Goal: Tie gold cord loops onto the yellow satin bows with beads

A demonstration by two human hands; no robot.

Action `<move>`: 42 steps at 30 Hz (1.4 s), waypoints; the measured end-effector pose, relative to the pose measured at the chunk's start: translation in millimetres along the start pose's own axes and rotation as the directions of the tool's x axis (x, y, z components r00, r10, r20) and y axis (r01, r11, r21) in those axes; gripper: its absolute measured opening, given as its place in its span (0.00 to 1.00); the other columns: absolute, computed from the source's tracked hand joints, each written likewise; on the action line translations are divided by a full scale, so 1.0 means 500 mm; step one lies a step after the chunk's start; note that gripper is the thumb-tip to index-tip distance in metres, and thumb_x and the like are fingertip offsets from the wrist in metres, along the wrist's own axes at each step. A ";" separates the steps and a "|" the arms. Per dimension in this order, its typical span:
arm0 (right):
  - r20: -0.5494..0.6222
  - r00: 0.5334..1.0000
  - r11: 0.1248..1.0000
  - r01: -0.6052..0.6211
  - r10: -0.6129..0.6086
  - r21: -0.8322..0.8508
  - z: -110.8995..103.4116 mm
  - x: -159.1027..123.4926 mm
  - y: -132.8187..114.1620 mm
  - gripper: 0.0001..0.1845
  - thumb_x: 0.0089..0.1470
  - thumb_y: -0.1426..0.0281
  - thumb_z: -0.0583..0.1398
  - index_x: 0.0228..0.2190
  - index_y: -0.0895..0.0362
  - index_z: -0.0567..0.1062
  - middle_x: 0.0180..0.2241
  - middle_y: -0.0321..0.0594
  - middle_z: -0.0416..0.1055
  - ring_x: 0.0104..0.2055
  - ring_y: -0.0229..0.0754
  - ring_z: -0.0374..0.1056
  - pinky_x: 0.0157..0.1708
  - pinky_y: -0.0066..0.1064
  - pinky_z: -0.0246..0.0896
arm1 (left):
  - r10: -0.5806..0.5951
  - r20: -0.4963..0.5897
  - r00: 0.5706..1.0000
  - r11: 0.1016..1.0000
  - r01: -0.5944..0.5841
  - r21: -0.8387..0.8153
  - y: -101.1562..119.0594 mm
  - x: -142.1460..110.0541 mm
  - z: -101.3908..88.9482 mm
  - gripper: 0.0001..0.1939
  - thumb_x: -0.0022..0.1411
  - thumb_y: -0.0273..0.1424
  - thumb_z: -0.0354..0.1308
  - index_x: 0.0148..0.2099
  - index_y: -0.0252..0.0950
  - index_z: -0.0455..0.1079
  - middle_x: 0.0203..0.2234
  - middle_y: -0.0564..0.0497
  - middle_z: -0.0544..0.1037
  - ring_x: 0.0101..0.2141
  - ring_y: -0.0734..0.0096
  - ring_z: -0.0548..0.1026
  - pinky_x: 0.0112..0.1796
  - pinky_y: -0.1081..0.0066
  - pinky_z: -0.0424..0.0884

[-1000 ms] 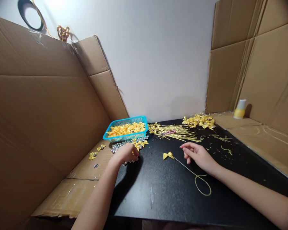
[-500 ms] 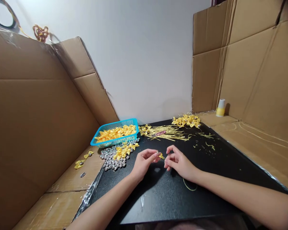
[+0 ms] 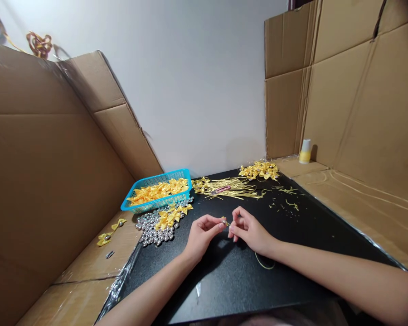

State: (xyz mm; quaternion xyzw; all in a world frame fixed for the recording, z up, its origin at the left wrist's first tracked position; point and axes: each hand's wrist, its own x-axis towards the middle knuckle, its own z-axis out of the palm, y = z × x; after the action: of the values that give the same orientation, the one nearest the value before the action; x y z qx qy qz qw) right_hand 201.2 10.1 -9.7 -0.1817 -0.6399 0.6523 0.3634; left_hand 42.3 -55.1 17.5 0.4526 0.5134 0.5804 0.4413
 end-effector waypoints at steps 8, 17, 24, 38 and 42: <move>-0.022 0.994 0.992 0.107 -0.109 -0.063 0.008 -0.009 -0.011 0.13 0.55 0.64 0.60 0.31 0.54 0.59 0.25 0.32 0.69 0.28 0.35 0.68 0.27 0.26 0.63 | 0.048 0.135 0.990 0.995 -0.059 0.077 0.001 0.005 -0.002 0.12 0.54 0.36 0.66 0.40 0.36 0.80 0.40 0.45 0.82 0.40 0.63 0.77 0.46 0.67 0.69; 0.018 0.987 0.987 0.160 -0.160 0.004 -0.013 0.064 -0.086 0.19 0.51 0.59 0.63 0.31 0.54 0.59 0.26 0.34 0.73 0.26 0.35 0.68 0.30 0.30 0.65 | 0.255 0.084 0.963 0.936 -0.268 0.227 0.160 0.081 0.023 0.12 0.49 0.40 0.68 0.29 0.36 0.78 0.27 0.48 0.81 0.31 0.66 0.76 0.36 0.68 0.71; 0.167 0.975 0.976 0.170 -0.146 -0.135 -0.033 0.187 -0.180 0.19 0.48 0.59 0.65 0.33 0.56 0.65 0.28 0.37 0.75 0.32 0.38 0.72 0.34 0.31 0.67 | 0.613 0.056 0.788 0.681 -0.563 0.468 0.486 0.175 0.019 0.12 0.52 0.39 0.65 0.33 0.35 0.77 0.35 0.46 0.81 0.38 0.67 0.75 0.39 0.68 0.69; 0.038 0.884 0.842 0.456 -0.466 -0.289 -0.049 0.253 -0.481 0.12 0.55 0.68 0.62 0.42 0.58 0.73 0.46 0.43 0.73 0.44 0.39 0.68 0.46 0.35 0.64 | 0.659 0.063 0.749 0.597 -0.573 0.561 0.595 0.200 0.034 0.11 0.55 0.35 0.63 0.34 0.30 0.75 0.34 0.46 0.78 0.41 0.62 0.76 0.43 0.63 0.68; 0.052 0.876 0.835 0.474 -0.480 -0.279 -0.002 0.266 -0.543 0.09 0.61 0.67 0.58 0.39 0.60 0.73 0.41 0.41 0.74 0.41 0.37 0.69 0.48 0.36 0.61 | 0.661 0.147 0.736 0.572 -0.621 0.537 0.598 0.222 0.048 0.10 0.58 0.33 0.60 0.35 0.30 0.74 0.30 0.50 0.76 0.43 0.60 0.76 0.44 0.61 0.66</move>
State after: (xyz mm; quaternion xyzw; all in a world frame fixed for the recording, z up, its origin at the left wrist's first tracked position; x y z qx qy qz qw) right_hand 178.5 82.2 283.2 -0.0730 -0.7478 0.4411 0.4908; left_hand 29.3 33.1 324.6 0.6938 0.4739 0.5412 0.0325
